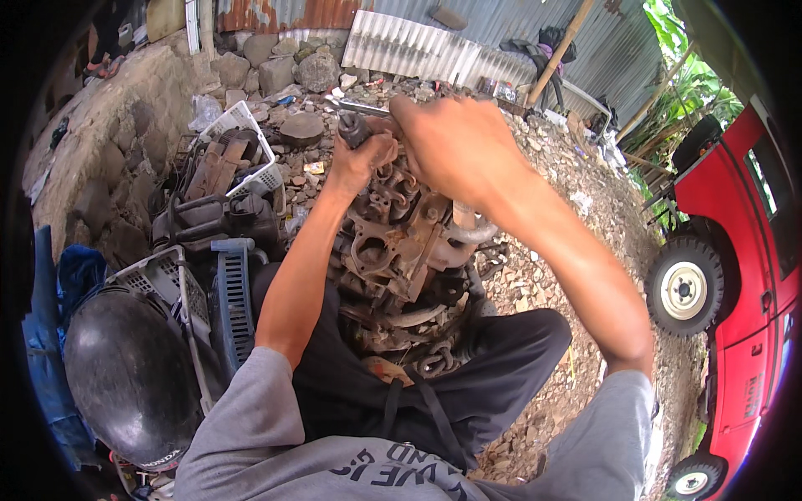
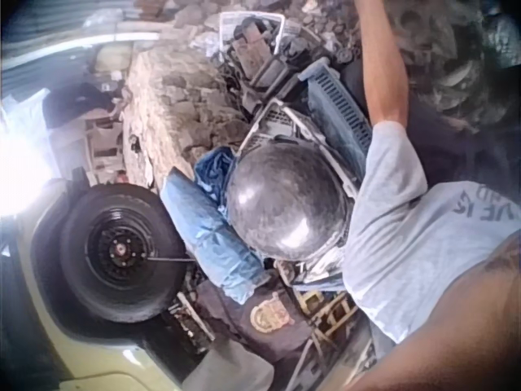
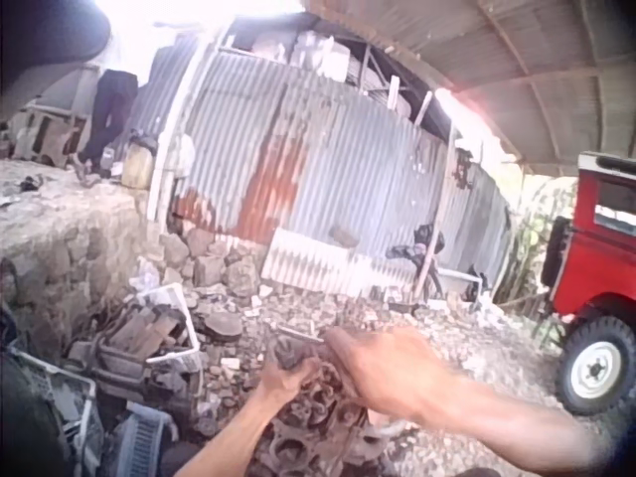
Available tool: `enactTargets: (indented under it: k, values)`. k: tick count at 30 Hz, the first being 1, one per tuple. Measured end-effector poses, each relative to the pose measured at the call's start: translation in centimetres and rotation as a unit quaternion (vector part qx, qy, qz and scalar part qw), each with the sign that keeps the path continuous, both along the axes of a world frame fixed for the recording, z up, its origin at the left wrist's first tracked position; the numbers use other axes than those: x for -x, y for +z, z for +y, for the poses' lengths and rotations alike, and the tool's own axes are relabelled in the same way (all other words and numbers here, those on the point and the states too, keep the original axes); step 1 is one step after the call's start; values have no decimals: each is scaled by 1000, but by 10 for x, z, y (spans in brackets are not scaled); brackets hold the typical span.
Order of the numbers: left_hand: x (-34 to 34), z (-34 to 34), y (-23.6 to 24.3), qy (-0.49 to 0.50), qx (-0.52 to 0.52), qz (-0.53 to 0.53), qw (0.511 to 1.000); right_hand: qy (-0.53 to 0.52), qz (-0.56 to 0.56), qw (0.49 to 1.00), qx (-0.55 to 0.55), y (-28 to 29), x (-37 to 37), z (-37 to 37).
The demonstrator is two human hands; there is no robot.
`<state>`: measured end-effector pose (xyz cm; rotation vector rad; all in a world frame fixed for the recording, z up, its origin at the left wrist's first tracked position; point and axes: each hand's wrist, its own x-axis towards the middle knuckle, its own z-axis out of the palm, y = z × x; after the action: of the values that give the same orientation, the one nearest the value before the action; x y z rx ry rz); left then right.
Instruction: The person sits on the ground and uses a screwdriver and wrench to disassemble and clean a metal engine manifold. They remove bolts, separate sections, and scrape residue from the interior surfaces.
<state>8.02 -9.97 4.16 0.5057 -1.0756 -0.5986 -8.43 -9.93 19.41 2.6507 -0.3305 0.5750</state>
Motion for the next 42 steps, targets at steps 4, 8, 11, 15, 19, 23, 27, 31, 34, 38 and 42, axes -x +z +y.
enactTargets:
  k: [4, 8, 11, 15, 19, 23, 27, 31, 34, 38, 42]
  values:
    - [6, 3, 4, -20, 5, 12, 1000, 53, -111, 987, -100, -2, 7, 15]
    - [2, -1, 1, 20, 11, -16, 1000, 41, -48, 997, -39, -8, 9, 4]
    - [1, 2, 2, 4, -2, -12, 1000, 62, -162, 977, -125, 0, 10, 19]
    - [1, -1, 1, 45, 9, -39, 998, 57, -12, 997, -52, -19, 9, 5]
    - [2, 1, 1, 50, -6, -17, 999, 107, -209, 964, -124, -13, 9, 20]
    - [7, 3, 5, 10, -4, 15, 1000, 52, -55, 997, -14, -12, 9, 3]
    - [1, 2, 1, 24, -2, -12, 1000, 99, -204, 966, -122, -1, 9, 26]
    - [-2, -4, -3, 32, -7, -35, 999, 41, -66, 997, -22, -20, 9, -12]
    - [1, -1, 2, 15, -6, -28, 999, 90, -168, 972, -137, -26, 14, 5]
    - [4, 2, 2, 40, -7, -22, 999, 27, -34, 996, -74, -29, 15, 5]
    - [0, -5, -4, 44, -7, -36, 998, 87, -210, 957, -181, -33, 12, 14]
